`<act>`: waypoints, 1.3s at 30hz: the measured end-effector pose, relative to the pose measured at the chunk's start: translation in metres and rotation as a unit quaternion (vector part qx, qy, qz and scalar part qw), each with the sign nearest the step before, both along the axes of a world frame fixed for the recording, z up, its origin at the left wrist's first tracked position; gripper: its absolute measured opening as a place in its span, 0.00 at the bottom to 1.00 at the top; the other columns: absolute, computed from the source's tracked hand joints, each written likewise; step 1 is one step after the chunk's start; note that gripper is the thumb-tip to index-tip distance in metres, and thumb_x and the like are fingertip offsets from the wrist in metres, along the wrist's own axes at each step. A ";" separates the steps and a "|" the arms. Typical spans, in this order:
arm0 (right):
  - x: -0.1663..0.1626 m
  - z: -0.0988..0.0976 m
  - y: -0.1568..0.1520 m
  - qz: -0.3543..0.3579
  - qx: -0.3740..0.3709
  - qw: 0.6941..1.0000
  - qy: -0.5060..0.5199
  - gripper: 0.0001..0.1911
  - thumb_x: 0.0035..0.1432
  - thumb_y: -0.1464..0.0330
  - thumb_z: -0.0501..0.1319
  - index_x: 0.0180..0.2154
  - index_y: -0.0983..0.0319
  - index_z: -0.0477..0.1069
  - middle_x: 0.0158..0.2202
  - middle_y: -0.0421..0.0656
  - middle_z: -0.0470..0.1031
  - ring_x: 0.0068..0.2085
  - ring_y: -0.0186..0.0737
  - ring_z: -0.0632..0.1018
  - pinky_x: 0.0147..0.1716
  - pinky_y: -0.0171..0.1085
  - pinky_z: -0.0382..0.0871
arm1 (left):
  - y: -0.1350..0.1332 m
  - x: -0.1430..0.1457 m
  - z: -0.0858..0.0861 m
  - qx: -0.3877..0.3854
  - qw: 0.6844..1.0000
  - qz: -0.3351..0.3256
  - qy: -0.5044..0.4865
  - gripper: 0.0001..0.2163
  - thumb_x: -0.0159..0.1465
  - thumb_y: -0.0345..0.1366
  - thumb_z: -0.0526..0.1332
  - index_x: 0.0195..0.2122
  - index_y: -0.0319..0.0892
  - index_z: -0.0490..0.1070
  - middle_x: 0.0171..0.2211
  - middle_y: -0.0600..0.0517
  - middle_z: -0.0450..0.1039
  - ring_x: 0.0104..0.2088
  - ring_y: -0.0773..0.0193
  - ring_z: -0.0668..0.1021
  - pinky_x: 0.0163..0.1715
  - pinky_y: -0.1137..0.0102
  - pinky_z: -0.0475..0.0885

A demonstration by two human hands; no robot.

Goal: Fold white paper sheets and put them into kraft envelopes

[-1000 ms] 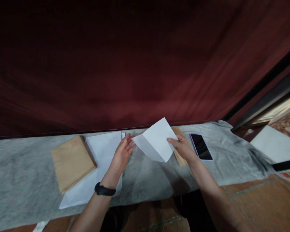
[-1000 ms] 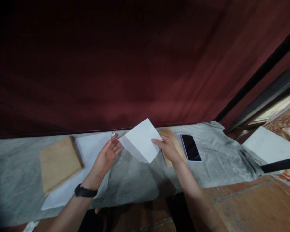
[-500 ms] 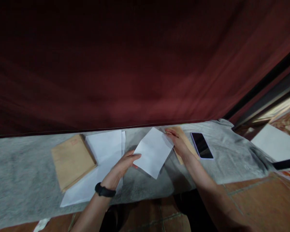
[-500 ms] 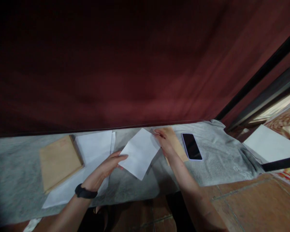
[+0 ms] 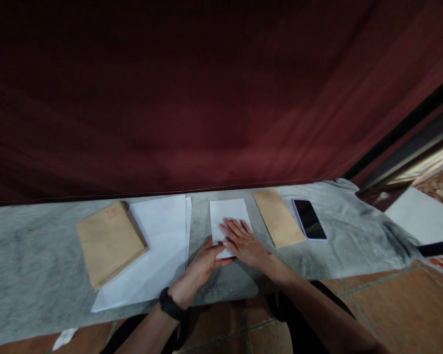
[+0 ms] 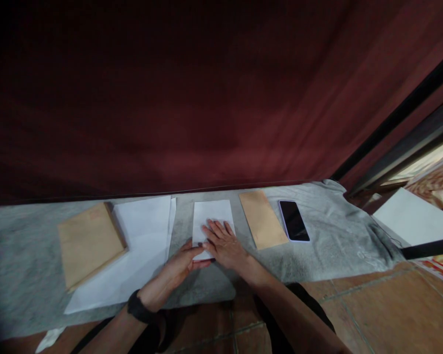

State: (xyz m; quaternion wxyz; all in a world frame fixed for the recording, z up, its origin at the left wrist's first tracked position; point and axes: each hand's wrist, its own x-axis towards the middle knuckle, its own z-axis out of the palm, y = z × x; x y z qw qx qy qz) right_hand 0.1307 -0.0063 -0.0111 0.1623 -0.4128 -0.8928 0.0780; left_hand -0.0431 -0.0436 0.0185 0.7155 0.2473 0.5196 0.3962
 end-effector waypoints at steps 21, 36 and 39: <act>0.012 -0.014 0.002 -0.018 0.057 0.998 -0.018 0.27 0.72 0.64 0.53 0.70 0.60 0.58 0.71 0.48 0.60 0.71 0.44 0.61 0.71 0.51 0.54 | 0.028 0.005 -0.029 0.413 0.706 -0.171 0.550 0.30 0.71 0.49 0.52 0.71 0.42 0.57 0.72 0.42 0.53 0.73 0.53 0.54 0.72 0.52 0.43; 0.032 -0.017 0.010 -0.200 0.034 0.979 -0.002 0.30 0.72 0.60 0.53 0.69 0.66 0.58 0.67 0.55 0.65 0.66 0.56 0.68 0.65 0.55 0.61 | 0.045 -0.008 -0.024 0.329 0.786 0.002 0.523 0.27 0.64 0.43 0.63 0.62 0.37 0.69 0.65 0.35 0.67 0.69 0.42 0.63 0.70 0.51 0.50; 0.032 -0.001 0.024 -0.236 -0.024 0.972 -0.001 0.26 0.71 0.64 0.51 0.66 0.65 0.63 0.63 0.54 0.71 0.61 0.55 0.72 0.60 0.53 0.66 | 0.064 -0.013 -0.019 0.260 0.866 0.087 0.418 0.24 0.58 0.39 0.68 0.56 0.43 0.73 0.52 0.41 0.78 0.60 0.46 0.73 0.64 0.56 0.63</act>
